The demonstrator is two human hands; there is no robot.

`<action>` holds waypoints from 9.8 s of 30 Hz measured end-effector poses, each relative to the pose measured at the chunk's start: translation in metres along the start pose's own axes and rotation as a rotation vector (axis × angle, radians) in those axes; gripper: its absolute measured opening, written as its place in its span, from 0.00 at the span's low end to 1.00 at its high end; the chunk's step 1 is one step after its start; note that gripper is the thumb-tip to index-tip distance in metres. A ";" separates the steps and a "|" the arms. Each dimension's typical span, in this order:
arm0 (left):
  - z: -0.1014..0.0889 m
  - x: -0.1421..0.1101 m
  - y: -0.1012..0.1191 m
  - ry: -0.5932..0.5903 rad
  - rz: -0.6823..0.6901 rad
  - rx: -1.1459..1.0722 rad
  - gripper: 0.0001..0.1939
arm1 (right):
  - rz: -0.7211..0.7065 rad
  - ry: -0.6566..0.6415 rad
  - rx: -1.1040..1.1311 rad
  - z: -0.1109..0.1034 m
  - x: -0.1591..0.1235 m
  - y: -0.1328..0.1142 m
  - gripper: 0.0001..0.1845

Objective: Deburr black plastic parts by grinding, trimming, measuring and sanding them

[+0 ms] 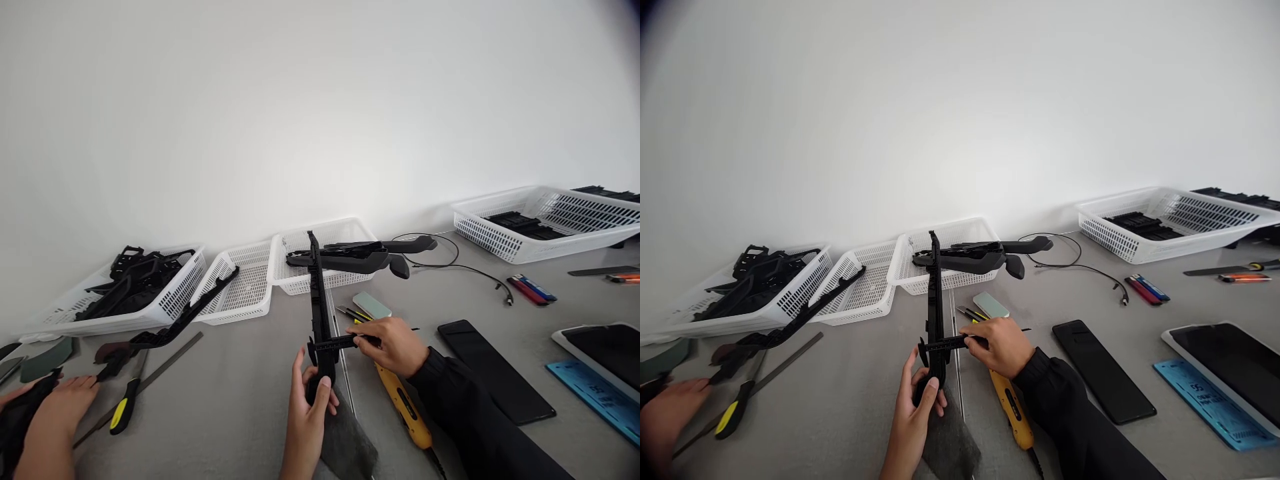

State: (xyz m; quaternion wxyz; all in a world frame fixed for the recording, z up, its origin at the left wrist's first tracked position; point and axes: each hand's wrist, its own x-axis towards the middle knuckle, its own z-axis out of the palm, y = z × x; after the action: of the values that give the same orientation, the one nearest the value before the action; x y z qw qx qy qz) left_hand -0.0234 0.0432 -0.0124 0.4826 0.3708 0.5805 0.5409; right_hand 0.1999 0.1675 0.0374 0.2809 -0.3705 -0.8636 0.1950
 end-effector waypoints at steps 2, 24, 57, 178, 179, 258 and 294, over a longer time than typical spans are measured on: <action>-0.001 0.001 -0.002 -0.009 0.012 -0.004 0.51 | -0.013 -0.001 -0.012 0.002 -0.002 -0.003 0.16; 0.004 0.000 0.007 -0.037 0.046 0.047 0.42 | 0.102 -0.034 -0.079 0.003 -0.004 0.000 0.14; 0.004 0.000 0.004 0.009 0.055 0.006 0.43 | 0.031 -0.009 -0.063 0.001 -0.005 -0.003 0.18; -0.007 -0.007 0.015 0.023 0.141 0.111 0.42 | 0.106 -0.062 0.265 0.028 -0.002 -0.019 0.08; -0.007 -0.007 0.015 0.021 0.141 0.109 0.42 | 0.109 -0.072 0.261 0.028 -0.002 -0.019 0.07; 0.036 0.093 0.041 -0.437 -0.172 -0.568 0.33 | 0.012 0.377 0.075 0.017 0.014 0.023 0.07; 0.038 0.089 0.038 -0.517 -0.194 -0.555 0.30 | -0.005 0.416 -0.025 0.004 0.011 0.022 0.08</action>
State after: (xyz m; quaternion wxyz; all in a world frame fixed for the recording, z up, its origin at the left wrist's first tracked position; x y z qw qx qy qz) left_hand -0.0133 0.1437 0.0129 0.7438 0.2937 0.3035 0.5181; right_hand 0.2026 0.1891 0.0258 0.4488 -0.4042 -0.7903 0.1030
